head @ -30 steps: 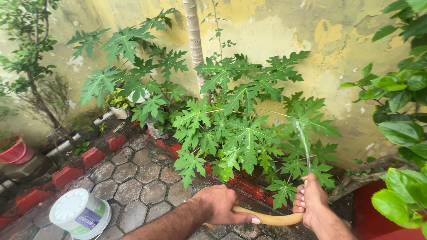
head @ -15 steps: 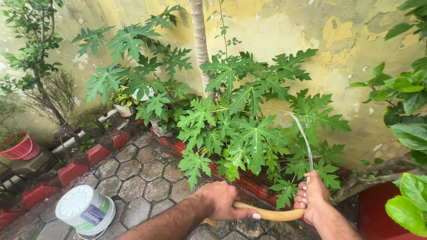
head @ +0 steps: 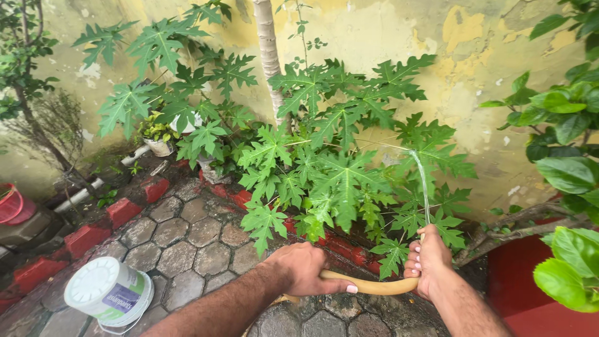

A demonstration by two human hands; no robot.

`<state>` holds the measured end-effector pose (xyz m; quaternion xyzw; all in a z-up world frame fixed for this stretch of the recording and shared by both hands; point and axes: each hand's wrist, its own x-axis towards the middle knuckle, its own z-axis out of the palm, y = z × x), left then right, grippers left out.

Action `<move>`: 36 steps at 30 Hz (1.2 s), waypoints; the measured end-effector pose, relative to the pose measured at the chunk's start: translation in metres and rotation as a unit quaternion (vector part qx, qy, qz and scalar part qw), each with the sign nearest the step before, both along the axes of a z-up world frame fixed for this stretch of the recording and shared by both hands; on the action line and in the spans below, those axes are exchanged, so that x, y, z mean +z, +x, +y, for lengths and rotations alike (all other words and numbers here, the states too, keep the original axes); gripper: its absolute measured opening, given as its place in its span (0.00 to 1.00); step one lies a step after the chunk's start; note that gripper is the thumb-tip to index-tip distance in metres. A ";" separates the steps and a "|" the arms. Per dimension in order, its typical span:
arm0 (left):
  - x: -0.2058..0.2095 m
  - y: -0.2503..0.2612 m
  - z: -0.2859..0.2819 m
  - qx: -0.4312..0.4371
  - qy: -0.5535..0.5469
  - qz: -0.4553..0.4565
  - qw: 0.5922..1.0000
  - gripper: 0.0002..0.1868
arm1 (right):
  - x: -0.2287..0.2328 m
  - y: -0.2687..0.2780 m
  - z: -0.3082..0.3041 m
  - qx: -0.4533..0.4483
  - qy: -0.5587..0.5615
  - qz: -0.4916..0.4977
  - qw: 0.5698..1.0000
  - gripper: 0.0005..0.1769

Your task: The person waters several plants in an outdoor garden using a yellow hose.

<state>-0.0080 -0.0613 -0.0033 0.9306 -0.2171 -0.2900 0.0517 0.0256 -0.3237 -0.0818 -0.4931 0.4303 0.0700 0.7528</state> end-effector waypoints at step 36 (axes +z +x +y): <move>-0.020 -0.031 0.065 0.056 -0.029 -0.045 0.997 0.45 | -0.025 0.010 0.075 0.079 -0.054 0.046 0.994 0.20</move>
